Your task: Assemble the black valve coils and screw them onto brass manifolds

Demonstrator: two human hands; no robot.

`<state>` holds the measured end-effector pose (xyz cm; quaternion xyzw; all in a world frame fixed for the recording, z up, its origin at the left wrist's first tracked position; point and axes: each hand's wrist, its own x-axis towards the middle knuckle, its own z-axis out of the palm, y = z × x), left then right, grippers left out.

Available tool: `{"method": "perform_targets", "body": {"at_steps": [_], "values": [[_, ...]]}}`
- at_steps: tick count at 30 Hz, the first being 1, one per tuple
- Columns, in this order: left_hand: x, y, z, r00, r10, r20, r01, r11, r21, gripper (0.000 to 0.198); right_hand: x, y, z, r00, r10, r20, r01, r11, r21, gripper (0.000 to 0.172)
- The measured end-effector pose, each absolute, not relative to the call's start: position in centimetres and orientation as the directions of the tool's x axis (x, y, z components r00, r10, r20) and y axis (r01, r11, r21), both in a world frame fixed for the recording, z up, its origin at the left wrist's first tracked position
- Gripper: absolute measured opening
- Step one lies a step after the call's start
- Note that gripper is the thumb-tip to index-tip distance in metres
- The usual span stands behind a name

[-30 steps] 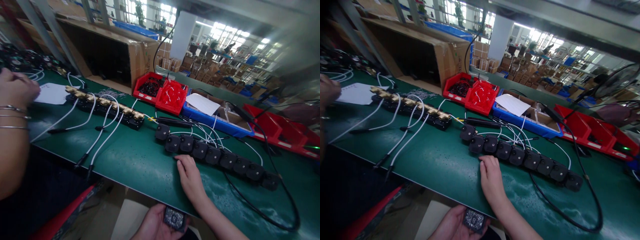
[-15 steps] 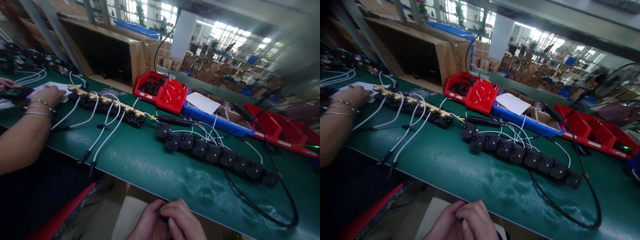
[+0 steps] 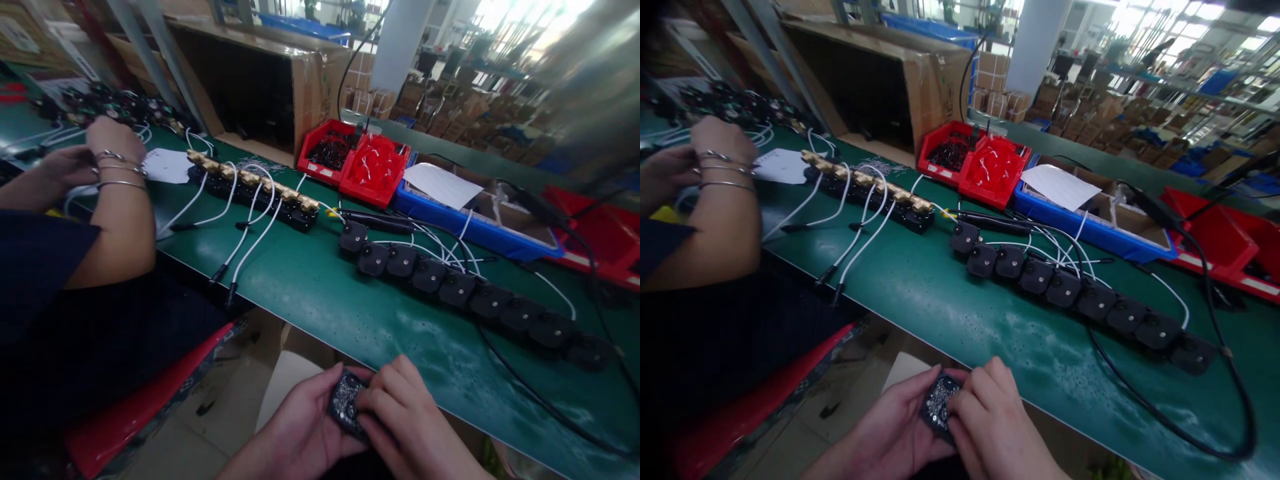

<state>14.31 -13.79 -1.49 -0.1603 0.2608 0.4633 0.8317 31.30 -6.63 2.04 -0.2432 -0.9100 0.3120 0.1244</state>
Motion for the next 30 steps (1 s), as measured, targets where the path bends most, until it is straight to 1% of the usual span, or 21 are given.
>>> {"method": "perform_targets", "body": {"at_steps": [3, 5, 11, 15, 17, 19, 22, 26, 30], "values": [[14.8, -12.4, -0.2, 0.376, 0.728, -0.573, -0.879, 0.476, 0.029, 0.035, 30.9, -6.0, 3.0, -0.815, 0.571, 0.096, 0.440, 0.719, -0.539, 0.014], [15.3, -11.3, 0.2, 0.364, 0.742, -0.563, -0.883, 0.467, 0.045, 0.033, 30.7, -5.4, 3.5, -0.791, 0.601, 0.114, 0.478, 0.724, -0.496, 0.014], [16.6, -8.6, 1.2, 0.357, 0.733, -0.579, -0.905, 0.425, -0.019, 0.026, 30.5, -4.1, 3.5, -0.691, 0.703, 0.169, 0.555, 0.666, -0.499, 0.014], [17.3, -7.5, 1.7, 0.373, 0.720, -0.585, -0.899, 0.437, -0.036, 0.026, 30.5, -3.4, 3.1, -0.679, 0.716, 0.161, 0.590, 0.663, -0.462, 0.015], [17.4, -7.1, 1.6, 0.393, 0.734, -0.554, -0.888, 0.459, -0.023, 0.030, 30.8, -2.8, 3.2, -0.673, 0.729, 0.127, 0.591, 0.633, -0.499, 0.017], [17.5, -6.8, 1.3, 0.397, 0.752, -0.527, -0.883, 0.469, 0.003, 0.033, 31.3, -2.0, 3.5, -0.652, 0.752, 0.095, 0.578, 0.574, -0.580, 0.018], [17.7, -6.3, 0.8, 0.390, 0.756, -0.526, -0.885, 0.466, 0.014, 0.036, 32.4, -0.9, 3.8, -0.607, 0.791, 0.078, 0.542, 0.484, -0.688, 0.015], [18.0, -5.4, 0.6, 0.383, 0.750, -0.539, -0.889, 0.457, 0.004, 0.033, 33.7, -0.1, 3.7, -0.595, 0.802, 0.050, 0.515, 0.428, -0.743, 0.012], [18.5, -4.3, 0.4, 0.400, 0.749, -0.529, -0.887, 0.462, -0.017, 0.033, 34.9, 0.8, 3.7, -0.575, 0.818, 0.002, 0.525, 0.372, -0.765, 0.017]]}}
